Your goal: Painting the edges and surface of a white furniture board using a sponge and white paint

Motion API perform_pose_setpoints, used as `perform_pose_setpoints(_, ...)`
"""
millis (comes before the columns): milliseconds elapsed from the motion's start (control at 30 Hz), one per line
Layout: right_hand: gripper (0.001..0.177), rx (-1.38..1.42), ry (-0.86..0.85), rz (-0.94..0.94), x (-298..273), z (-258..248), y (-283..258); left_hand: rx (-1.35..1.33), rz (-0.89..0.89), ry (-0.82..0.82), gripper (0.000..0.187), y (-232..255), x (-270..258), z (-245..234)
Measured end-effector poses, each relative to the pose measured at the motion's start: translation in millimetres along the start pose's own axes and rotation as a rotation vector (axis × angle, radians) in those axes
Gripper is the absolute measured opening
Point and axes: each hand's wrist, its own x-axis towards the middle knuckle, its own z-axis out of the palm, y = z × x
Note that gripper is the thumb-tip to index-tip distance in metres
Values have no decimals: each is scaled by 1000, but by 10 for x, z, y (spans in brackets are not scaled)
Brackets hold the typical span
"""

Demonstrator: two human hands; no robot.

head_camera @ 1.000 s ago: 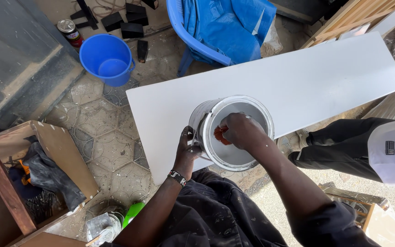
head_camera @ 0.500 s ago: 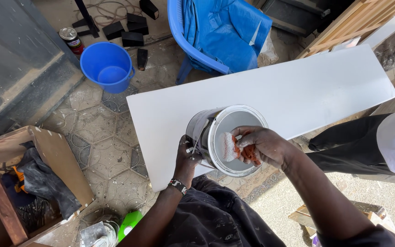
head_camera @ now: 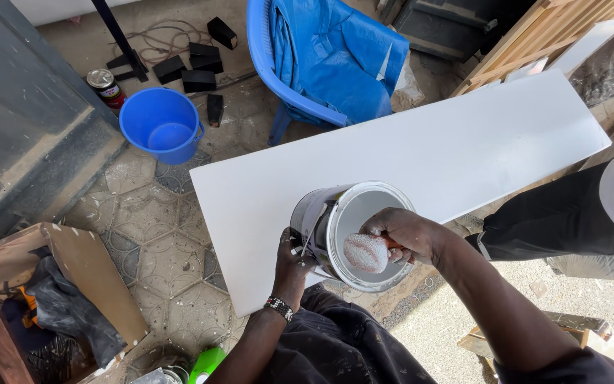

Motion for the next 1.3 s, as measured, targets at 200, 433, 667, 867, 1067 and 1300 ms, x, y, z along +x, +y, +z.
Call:
perform_pose_setpoints(200,31,-173,-18,-4,262,88,139,-144,85,10,66,-181,89,-52)
perform_pose_setpoints(433,33,206,-79,-147,562,-691,506,-191,-125,53,58,-232,281,-127)
perform_pose_setpoints(667,51,588,-142,-469,1293,-1646,755,-451,-115,201,64,-689,1107,-379)
perform_pose_setpoints(867,16,811,-37,-356,2714,-1840,959,-570,-54,338,65,-593,1662,-464)
perform_pose_setpoints(1067,12,662,240,-285,3674,-1796,608,-654,47,464,54,-312,2099,-406)
perform_pose_setpoints(1300,26,-153,599,-446,4372,-1152,532,-602,53,509,56,147,2366,-73)
